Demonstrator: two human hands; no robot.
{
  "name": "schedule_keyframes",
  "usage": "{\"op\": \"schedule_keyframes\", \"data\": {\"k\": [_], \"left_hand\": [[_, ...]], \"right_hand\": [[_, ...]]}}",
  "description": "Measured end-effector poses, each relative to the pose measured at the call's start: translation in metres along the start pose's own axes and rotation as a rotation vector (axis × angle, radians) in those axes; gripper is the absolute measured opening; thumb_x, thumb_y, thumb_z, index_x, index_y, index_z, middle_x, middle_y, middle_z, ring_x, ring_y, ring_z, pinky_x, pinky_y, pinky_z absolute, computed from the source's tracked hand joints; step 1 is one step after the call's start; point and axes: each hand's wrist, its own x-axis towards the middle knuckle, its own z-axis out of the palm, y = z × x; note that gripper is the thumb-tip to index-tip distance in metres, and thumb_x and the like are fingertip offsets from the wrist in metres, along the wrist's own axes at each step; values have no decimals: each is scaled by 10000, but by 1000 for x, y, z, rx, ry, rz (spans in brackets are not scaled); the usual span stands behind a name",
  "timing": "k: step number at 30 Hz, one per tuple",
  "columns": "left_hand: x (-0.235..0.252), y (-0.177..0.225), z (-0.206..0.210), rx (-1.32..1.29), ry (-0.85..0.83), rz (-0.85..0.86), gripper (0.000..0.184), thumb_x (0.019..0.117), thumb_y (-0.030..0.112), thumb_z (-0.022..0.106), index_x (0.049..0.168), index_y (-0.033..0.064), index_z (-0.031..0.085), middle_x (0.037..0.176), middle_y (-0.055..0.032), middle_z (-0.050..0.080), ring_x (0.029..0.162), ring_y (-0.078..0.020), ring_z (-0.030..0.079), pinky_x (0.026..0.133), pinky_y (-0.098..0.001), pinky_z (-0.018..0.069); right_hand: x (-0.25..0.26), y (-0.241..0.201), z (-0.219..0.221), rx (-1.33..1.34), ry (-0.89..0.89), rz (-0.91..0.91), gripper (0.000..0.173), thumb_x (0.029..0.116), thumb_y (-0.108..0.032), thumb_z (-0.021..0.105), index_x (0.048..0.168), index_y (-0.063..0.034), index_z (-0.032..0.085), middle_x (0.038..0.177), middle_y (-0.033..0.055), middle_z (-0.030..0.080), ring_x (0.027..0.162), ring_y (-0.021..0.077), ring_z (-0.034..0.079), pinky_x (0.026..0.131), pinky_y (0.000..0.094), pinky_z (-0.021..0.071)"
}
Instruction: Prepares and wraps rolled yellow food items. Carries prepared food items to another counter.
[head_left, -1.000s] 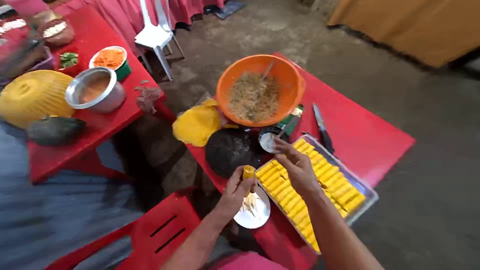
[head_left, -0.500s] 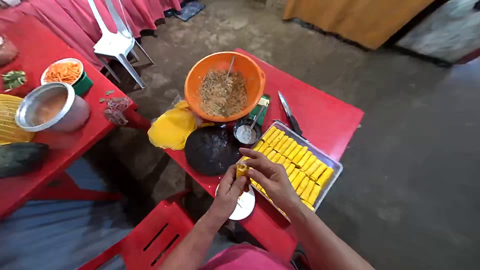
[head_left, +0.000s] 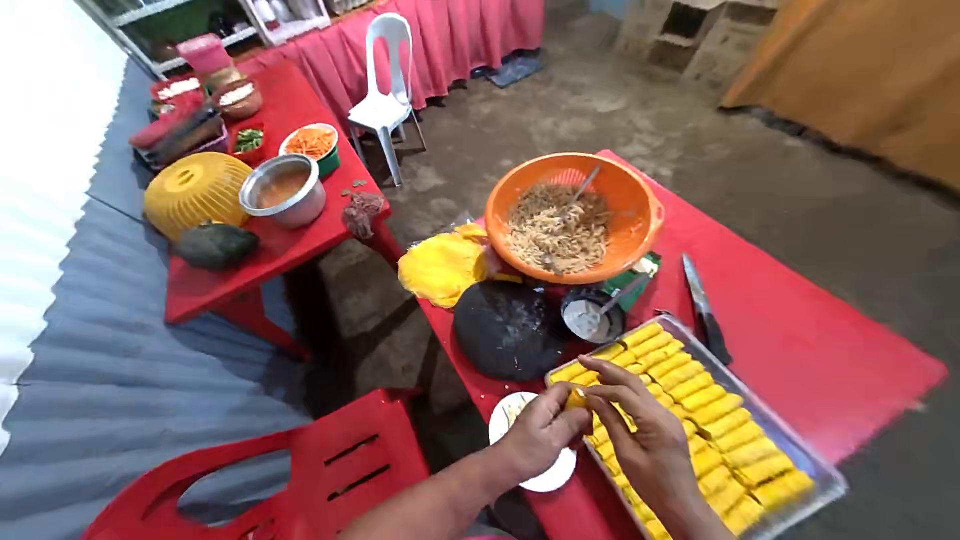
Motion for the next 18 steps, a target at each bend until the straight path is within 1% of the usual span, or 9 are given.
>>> {"op": "schedule_keyframes", "data": {"k": [3, 5, 6, 7, 9, 11, 14, 16, 18], "left_hand": [[0, -2, -1, 12, -30, 34, 309, 1065, 137, 423, 1259, -76, 535, 908, -56, 612, 758, -65, 581, 715, -246, 513], [0, -1, 0, 22, -39, 32, 308, 1065, 139, 426, 1254, -78, 537, 904, -65, 609, 761, -74, 581, 720, -256, 513], [0, -1, 1, 25, -38, 20, 324, 1062, 146, 433, 1267, -82, 539, 913, -72, 616, 770, -80, 585, 729, -264, 516], [1, -1, 1, 27, -40, 14, 331, 1060, 150, 435, 1273, -82, 539, 925, -77, 620, 776, -84, 586, 733, -268, 516], [1, -1, 2, 34, -48, 3, 321, 1063, 151, 434, 1260, -78, 540, 930, -79, 619, 777, -86, 587, 731, -270, 516], [1, -2, 3, 11, -55, -2, 308, 1070, 152, 429, 1245, -73, 545, 927, -71, 617, 771, -79, 587, 721, -262, 517], [1, 0, 8, -59, -44, -40, 304, 1076, 170, 423, 1240, -48, 555, 876, -25, 604, 726, -53, 570, 677, -233, 497], [2, 1, 7, -89, -53, -44, 285, 1082, 170, 411, 1226, -37, 545, 874, -16, 603, 725, -48, 573, 679, -226, 502], [2, 0, 5, -88, -64, -37, 292, 1079, 164, 409, 1229, -49, 540, 895, -22, 607, 748, -48, 581, 705, -233, 511]], "right_hand": [[2, 0, -5, 225, -38, 157, 225, 998, -223, 591, 914, -54, 715, 1314, 100, 669, 1228, 157, 631, 1005, 292, 550], [2, 0, -6, 357, -44, 251, 178, 981, -233, 620, 929, -72, 676, 1341, 85, 639, 1201, 154, 632, 961, 283, 562], [2, 0, -6, 392, -33, 281, 155, 971, -234, 638, 942, -84, 664, 1357, 72, 628, 1198, 146, 630, 950, 279, 566], [1, 0, -7, 394, -18, 291, 140, 961, -226, 644, 919, -93, 651, 1370, 69, 616, 1210, 144, 619, 957, 281, 559], [-4, 1, -8, 285, 27, 239, 166, 947, -198, 649, 868, -54, 674, 1384, 116, 606, 1259, 159, 597, 1004, 296, 544], [-9, 1, -7, 108, 77, 111, 198, 962, -196, 654, 857, -33, 692, 1405, 154, 594, 1316, 169, 569, 1056, 303, 522], [-16, -3, -6, -105, 104, -55, 184, 1015, -192, 623, 958, -38, 707, 1411, 218, 573, 1325, 219, 558, 1068, 341, 504], [-19, -3, -7, -166, 73, -103, 177, 1043, -195, 577, 1073, -90, 716, 1429, 186, 568, 1385, 223, 513, 1127, 358, 466], [-19, -2, -7, -186, 55, -118, 188, 1045, -173, 561, 1092, -82, 718, 1389, 193, 598, 1365, 242, 531, 1124, 369, 463]]}}
